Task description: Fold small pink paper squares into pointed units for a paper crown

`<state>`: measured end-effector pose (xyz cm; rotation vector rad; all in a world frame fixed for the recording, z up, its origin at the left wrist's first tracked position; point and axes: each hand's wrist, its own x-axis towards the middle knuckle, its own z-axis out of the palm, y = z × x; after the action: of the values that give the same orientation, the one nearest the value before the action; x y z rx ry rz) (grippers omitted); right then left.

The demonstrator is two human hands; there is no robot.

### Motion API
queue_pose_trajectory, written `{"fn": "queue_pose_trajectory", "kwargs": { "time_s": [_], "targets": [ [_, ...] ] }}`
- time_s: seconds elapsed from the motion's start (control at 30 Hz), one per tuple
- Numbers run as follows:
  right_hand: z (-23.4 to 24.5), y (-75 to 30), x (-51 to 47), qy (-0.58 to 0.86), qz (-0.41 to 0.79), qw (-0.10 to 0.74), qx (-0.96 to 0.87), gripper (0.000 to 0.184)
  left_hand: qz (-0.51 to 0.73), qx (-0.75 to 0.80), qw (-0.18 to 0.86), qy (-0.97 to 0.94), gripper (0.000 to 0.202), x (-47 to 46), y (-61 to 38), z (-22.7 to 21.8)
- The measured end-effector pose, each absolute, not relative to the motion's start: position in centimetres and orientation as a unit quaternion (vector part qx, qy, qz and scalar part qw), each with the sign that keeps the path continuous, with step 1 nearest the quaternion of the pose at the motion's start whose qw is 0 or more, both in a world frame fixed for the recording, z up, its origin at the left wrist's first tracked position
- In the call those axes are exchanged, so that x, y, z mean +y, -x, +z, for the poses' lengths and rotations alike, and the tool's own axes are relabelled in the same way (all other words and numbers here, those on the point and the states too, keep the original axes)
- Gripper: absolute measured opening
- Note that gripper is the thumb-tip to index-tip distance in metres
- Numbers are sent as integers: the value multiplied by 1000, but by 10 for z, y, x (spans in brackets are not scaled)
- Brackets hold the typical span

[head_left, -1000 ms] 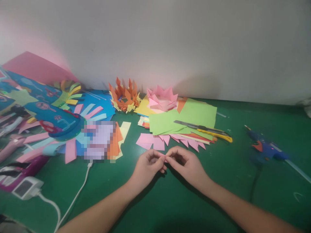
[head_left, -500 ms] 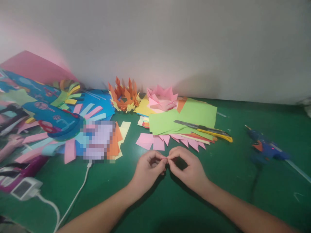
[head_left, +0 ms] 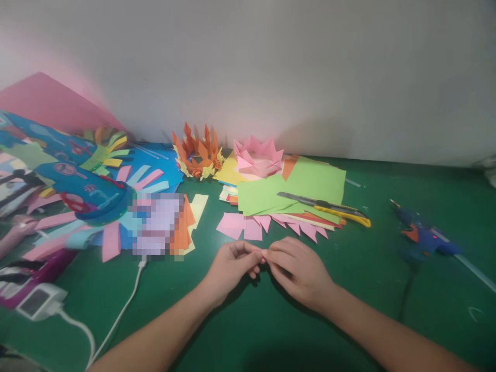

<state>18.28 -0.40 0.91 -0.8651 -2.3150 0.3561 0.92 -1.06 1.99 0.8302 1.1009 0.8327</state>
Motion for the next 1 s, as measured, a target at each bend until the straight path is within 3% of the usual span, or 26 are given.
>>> {"fn": "queue_pose_trajectory", "kwargs": {
  "time_s": [0.37,0.67,1.0],
  "targets": [
    [11,-181,-7,339,201,278,-876,20,345,458,718,-394,28,-8,-3,17],
    [2,-177,-10,402,292,353,-793,8,341,481,685,-427,34,-11,-7,17],
    [10,-175,-5,444,417,332,-720,10,364,509,470,-622,13,-16,-6,7]
  ]
}}
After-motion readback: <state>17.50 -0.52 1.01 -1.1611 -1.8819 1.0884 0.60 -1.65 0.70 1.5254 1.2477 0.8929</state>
